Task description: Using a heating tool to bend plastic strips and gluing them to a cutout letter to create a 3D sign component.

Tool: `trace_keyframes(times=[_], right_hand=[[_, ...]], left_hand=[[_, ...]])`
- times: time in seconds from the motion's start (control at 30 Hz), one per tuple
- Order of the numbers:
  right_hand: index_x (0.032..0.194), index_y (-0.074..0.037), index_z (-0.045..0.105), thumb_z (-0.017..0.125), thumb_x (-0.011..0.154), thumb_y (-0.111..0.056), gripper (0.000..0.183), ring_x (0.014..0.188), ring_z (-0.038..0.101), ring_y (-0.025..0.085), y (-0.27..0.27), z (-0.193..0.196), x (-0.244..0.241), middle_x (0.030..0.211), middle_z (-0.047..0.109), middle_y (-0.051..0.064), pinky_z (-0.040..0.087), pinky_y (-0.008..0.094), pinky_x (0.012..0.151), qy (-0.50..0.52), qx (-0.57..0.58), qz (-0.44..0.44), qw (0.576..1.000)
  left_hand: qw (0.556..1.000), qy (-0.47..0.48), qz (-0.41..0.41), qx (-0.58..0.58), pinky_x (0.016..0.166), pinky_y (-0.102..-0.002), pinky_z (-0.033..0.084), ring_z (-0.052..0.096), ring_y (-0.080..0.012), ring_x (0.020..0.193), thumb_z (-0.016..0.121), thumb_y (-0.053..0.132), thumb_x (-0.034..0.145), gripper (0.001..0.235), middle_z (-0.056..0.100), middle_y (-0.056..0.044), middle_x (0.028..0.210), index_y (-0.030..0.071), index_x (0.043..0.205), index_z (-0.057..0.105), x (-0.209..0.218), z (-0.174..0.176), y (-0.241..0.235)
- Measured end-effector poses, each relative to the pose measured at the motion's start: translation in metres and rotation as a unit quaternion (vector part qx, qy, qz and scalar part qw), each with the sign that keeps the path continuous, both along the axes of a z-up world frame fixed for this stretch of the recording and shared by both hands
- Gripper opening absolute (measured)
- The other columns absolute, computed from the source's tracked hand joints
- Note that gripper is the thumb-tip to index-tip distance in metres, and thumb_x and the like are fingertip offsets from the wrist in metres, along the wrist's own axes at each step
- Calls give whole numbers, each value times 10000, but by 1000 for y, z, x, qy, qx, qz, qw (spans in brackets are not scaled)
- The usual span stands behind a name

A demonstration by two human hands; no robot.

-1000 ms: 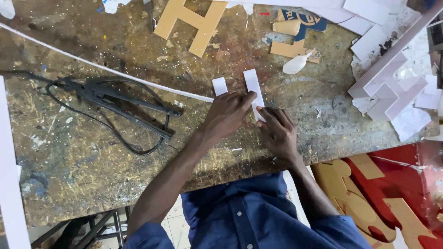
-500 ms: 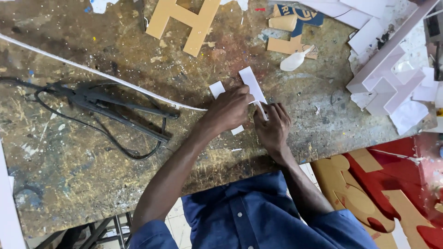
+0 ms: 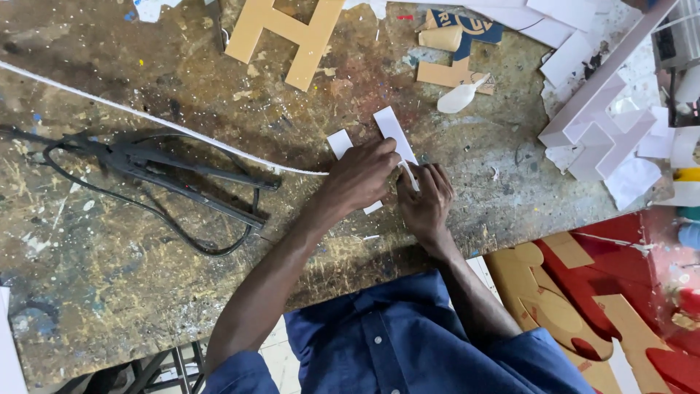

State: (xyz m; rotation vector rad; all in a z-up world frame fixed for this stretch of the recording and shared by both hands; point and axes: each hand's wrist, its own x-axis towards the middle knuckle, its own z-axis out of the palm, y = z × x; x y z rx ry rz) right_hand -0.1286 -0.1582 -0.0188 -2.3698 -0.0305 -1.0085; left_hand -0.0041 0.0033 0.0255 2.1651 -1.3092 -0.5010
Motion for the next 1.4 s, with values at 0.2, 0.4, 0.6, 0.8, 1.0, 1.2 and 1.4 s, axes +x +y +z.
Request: trace_keyframes(times=[0.2,0.4,0.6,0.8,1.0,1.2,1.4], right_hand=[[1064,6,829,869,939,33,134,702,706,410,5,27,4,769,646,148,568,474,623,3,7,16,1000],[1094,18,835,872,952,31,148,782,752,438,7,44,4,837,714,172,590,499,668,22,15,18,999],[1363,101,786,712,1121,-65,303,988,765,517,-5,77,-9,1089,799,241,603,581,854,78,60,104,990],[1346,67,839,759,1084,4,281,890,777,499,-12,62,-15,982,816,221,633,557,813,65,69,113,989],[1300,55,861,815,1049,16,259,857,802,451,-9,65,-15,917,818,204,651,556,793,63,82,102,989],[1328,42,853,822,1055,-7,278,881,796,459,-11,54,-18,957,821,212,638,550,799,67,78,116,988],[1363,68,826,865,1044,-48,341,854,780,435,3,57,-19,964,814,210,633,532,800,50,44,99,993]], left_hand=[[998,-58,-11,26,729,-545,683,749,-418,1029,579,-105,929,247,620,-165,1126,-74,1128,721,-9,5,0],[994,108,21,0,803,-546,682,790,-386,1070,471,-99,1020,430,726,-193,1171,-42,1378,701,-1,37,11],[994,107,20,9,731,-562,671,828,-395,934,491,-44,1069,352,773,-231,1061,-13,1378,658,2,64,24],[994,105,-9,-11,675,-457,681,828,-358,854,441,-53,1129,335,807,-247,1009,-63,1262,748,9,64,20],[989,136,34,-39,682,-543,667,816,-394,772,502,40,1145,262,787,-220,922,-16,1199,752,5,49,13],[996,37,77,-5,725,-460,688,819,-288,788,552,6,1133,232,807,-154,955,36,1207,770,-7,42,12],[924,-343,134,-106,904,-367,621,832,-216,1014,754,120,1110,166,863,-45,986,199,1251,786,-8,38,29]])
